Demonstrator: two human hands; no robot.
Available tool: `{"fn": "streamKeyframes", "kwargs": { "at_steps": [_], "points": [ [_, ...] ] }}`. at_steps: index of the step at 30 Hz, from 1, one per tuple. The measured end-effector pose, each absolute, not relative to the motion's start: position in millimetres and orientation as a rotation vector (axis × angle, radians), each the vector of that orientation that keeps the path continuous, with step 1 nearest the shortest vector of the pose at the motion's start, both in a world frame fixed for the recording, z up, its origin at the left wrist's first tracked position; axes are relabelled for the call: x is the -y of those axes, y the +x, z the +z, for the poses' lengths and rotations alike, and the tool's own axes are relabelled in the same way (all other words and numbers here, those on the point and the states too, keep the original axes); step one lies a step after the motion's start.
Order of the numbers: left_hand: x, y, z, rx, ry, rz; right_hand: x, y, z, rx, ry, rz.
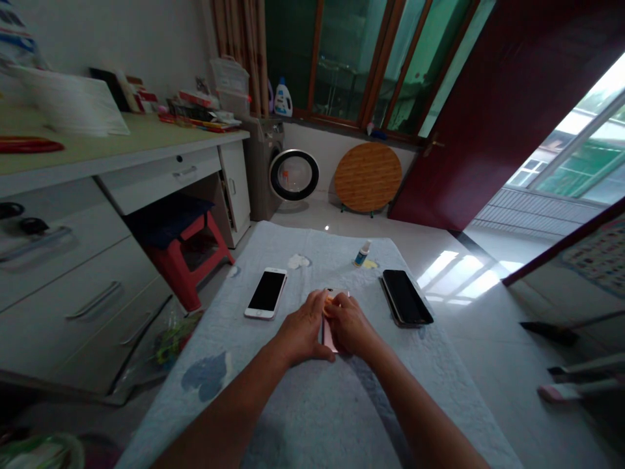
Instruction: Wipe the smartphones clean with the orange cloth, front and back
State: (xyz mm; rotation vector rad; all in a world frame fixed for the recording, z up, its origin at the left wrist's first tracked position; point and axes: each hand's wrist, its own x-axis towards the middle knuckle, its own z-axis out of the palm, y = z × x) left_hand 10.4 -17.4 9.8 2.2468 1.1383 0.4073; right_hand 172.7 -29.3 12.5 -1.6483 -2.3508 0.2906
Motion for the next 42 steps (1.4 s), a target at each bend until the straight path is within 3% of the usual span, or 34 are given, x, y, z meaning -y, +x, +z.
{"fn": "streamKeyframes", "kwargs": {
  "at_steps": [6,13,22,28,34,42],
  "points": [
    [17.8,11.6,5.9,-1.193,2.226,0.336,30.7,179.5,16.0,2.353,-1.567,0.395],
    [17.4,10.6,5.2,-1.166,2.277,0.372,-31.1,171.0,20.6,2.534,-1.69,0.197],
    [19.3,11.9,7.6,-1.195,2.26,0.372,-36.9,163.6,17.4,2.718,-1.598,0.075],
    [19.6,11.5,5.0,-1.185,2.214,0.444,-17.6,163.1,17.1,2.654,-1.646,0.231],
    [18.5,11.1,4.2,-1.172,2.206,0.431,24.5,170.0,16.0,2.704,-1.369,0.35],
    [17.7,12.1,2.8,-1.17,2.235,0.425,59.1,180.4,30.2,2.658,-1.311,0.562]
  ]
}}
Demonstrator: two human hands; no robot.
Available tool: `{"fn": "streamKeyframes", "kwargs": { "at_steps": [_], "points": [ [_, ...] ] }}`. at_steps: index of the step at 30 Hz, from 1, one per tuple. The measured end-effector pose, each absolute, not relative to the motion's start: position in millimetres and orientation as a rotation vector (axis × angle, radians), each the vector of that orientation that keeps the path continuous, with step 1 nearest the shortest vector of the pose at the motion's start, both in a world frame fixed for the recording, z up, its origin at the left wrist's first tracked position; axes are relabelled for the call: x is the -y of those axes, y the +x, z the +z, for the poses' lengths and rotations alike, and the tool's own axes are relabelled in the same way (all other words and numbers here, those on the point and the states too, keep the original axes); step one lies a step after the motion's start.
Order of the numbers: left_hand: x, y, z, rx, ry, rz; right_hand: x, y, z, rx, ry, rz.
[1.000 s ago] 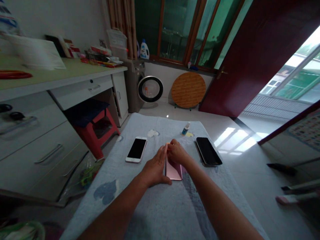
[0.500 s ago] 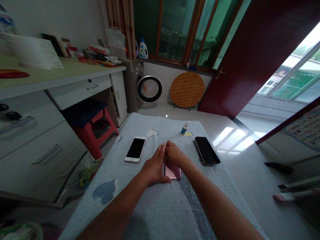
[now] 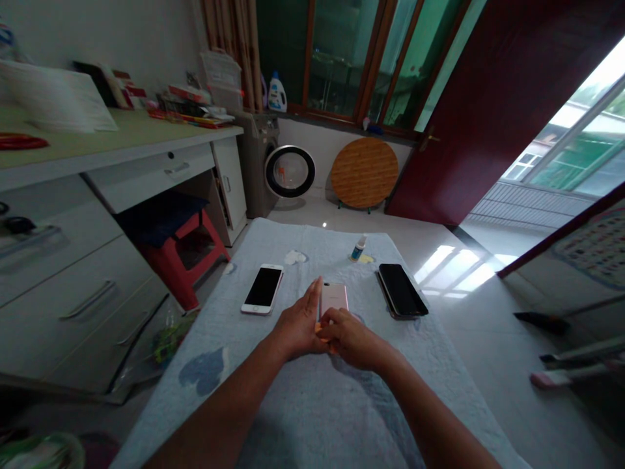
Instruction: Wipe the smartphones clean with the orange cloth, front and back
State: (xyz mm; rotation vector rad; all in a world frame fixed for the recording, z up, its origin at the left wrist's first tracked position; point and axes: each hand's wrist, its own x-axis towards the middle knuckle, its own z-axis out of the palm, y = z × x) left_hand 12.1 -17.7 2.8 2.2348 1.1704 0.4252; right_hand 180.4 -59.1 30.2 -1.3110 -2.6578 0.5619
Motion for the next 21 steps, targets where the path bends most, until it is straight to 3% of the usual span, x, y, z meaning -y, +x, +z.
{"fn": "streamKeyframes", "kwargs": {
  "at_steps": [11,21],
  "points": [
    [18.3,11.2,1.8,-1.198,2.269,0.394,-27.8,182.8,23.2,2.557,-1.678,0.214],
    [17.1,10.0,7.3,-1.159,2.364,0.274,-42.5,178.2,18.2,2.633,-1.484,0.237]
  ]
}}
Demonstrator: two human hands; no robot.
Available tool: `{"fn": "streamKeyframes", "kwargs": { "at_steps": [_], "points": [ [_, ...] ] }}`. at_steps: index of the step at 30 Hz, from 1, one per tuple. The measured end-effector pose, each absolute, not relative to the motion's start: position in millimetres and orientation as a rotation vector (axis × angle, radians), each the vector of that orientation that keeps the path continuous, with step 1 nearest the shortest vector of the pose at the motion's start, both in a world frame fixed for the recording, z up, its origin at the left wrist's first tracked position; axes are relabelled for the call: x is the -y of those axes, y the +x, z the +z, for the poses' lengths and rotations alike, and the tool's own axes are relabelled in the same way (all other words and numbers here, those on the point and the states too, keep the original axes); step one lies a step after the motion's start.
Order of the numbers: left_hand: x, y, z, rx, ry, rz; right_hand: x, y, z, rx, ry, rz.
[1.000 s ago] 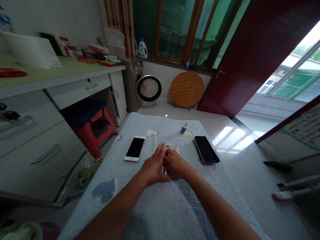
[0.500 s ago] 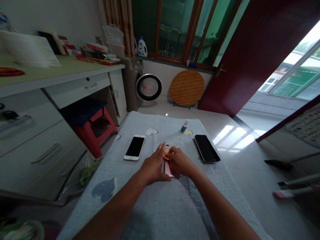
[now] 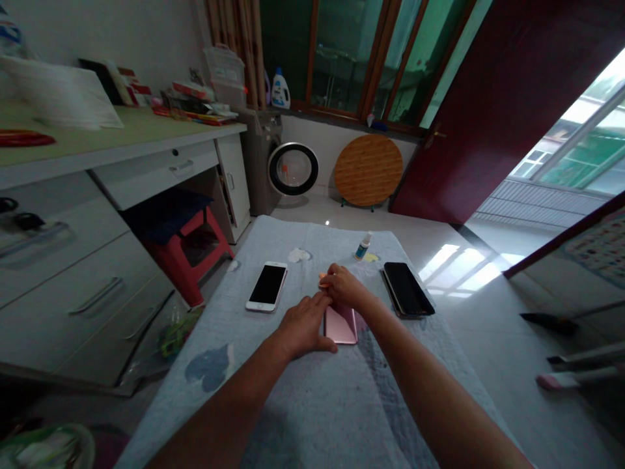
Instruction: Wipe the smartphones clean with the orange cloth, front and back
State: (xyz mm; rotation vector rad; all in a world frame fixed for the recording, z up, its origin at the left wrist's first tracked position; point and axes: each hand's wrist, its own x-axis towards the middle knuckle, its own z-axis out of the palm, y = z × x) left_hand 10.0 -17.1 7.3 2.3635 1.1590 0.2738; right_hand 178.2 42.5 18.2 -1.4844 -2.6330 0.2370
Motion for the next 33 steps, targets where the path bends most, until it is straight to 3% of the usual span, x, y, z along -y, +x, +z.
{"fn": "streamKeyframes", "kwargs": {
  "at_steps": [9,23,33],
  "points": [
    [18.1,11.0,12.4,-1.163,2.399,0.222,-36.6,184.9,12.1,2.57,-1.384,0.332],
    [18.2,9.7,9.7,-1.171,2.446,0.26,-53.8,185.7,12.7,2.595,-1.707,0.121],
    [15.6,10.1,2.7,-1.169,2.466,0.275,-35.3,223.3,4.9,2.352,-1.869,0.165]
  ]
}}
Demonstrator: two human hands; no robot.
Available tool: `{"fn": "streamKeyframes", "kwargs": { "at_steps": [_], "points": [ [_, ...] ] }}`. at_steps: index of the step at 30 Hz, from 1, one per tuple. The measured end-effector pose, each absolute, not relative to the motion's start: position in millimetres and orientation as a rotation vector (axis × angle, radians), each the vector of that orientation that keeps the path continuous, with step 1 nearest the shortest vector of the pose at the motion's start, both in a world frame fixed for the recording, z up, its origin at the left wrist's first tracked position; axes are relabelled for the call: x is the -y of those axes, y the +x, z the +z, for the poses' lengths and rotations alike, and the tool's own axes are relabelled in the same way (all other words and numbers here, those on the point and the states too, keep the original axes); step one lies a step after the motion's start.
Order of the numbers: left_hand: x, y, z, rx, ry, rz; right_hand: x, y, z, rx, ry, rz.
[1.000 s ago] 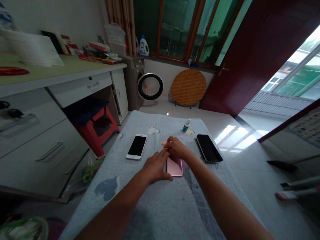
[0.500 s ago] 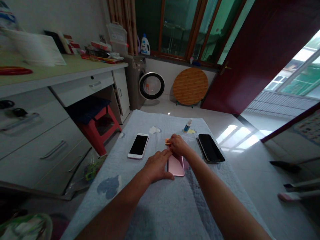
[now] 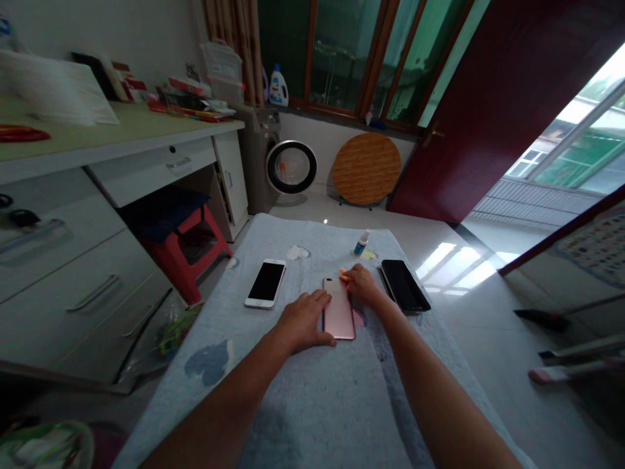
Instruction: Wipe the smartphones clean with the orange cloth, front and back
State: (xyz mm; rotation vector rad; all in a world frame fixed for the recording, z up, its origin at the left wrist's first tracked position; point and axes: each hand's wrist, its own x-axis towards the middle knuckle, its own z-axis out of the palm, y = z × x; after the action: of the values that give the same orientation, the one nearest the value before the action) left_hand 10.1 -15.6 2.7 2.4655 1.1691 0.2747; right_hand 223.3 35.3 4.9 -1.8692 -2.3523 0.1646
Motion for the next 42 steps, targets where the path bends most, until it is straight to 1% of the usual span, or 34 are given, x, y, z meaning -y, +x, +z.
{"fn": "streamKeyframes", "kwargs": {
  "at_steps": [7,17,25,29,32,34,36,38,42],
  "points": [
    [15.2,10.0,0.6,-1.157,2.467,0.281,-6.4,216.4,4.6,2.156,-1.989,0.168],
    [17.3,12.2,6.2,-1.176,2.475,0.249,68.8,203.3,14.7,2.099,-1.972,0.372],
    [17.6,11.9,8.5,-1.183,2.473,0.216,110.4,195.1,20.3,2.089,-1.943,0.466],
    [17.3,10.7,8.4,-1.168,2.479,0.221,120.5,200.3,28.8,2.094,-1.925,0.58],
    [15.6,10.1,6.6,-1.147,2.486,0.237,120.9,207.6,40.9,2.141,-1.824,0.706],
    [13.5,9.9,4.3,-1.132,2.486,0.25,116.9,211.6,46.4,2.144,-1.739,0.694],
    [11.1,9.5,1.5,-1.115,2.487,0.266,110.7,213.3,46.4,2.092,-1.713,0.594],
    [9.0,9.1,-1.1,-1.111,2.49,0.267,104.2,212.9,40.3,2.064,-1.709,0.512],
    [6.7,7.8,-4.1,-1.111,2.488,0.253,97.7,210.4,21.8,2.143,-1.676,0.53]
  ]
}}
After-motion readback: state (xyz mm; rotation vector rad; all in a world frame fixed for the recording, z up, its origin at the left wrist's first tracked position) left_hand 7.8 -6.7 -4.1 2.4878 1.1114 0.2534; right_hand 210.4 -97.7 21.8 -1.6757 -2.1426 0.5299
